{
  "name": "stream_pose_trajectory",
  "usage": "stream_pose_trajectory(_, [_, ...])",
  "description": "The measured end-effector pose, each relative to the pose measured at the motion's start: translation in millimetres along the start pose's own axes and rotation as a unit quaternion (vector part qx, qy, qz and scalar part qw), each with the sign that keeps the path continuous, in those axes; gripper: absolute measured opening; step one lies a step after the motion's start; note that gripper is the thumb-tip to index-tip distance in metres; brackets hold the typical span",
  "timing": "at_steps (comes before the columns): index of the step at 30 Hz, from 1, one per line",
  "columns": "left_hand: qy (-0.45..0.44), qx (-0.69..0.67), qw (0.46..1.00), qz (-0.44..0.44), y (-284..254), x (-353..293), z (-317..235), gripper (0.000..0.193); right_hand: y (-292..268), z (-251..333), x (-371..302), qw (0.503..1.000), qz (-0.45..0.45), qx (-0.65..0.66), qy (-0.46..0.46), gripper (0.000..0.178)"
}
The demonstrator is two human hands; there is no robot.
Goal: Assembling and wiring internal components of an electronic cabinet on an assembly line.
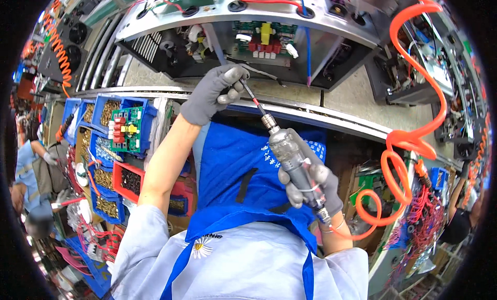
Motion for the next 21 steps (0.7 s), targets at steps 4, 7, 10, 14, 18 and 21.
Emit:
stream_pose_trajectory(4, [0.013, -0.143, 0.99, -0.002, 3, 16, 23, 0.049, 12, 1, 20, 0.951, -0.127, -0.271, -0.074, 0.1])
stream_pose_trajectory(7, [0.001, -0.249, 0.968, -0.04, -7, 44, 61, 0.055, 33, 3, 41, 0.914, -0.133, -0.358, -0.139, 0.09])
stream_pose_trajectory(10, [-0.016, -0.276, 0.96, -0.037, 9, 62, 76, 0.059, 39, -1, 60, 0.905, -0.171, -0.361, -0.148, 0.086])
stream_pose_trajectory(14, [-0.009, -0.362, 0.929, -0.073, 22, 84, 75, 0.064, 41, -4, 73, 0.898, -0.178, -0.359, -0.18, 0.087])
stream_pose_trajectory(18, [-0.016, -0.416, 0.909, -0.018, 22, 100, 77, 0.071, 44, -8, 77, 0.892, -0.193, -0.365, -0.187, 0.09])
stream_pose_trajectory(21, [-0.065, -0.469, 0.879, 0.063, 40, 102, 79, 0.076, 48, -11, 80, 0.89, -0.192, -0.365, -0.194, 0.088])
Point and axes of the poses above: each hand's wrist, its own x-axis towards the middle knuckle, its own y-axis out of the palm, z = x × y, the point moved 8 cm from there along x, towards the middle knuckle, and after that the axes turned 2 degrees about -z, right-handed, at the moved point
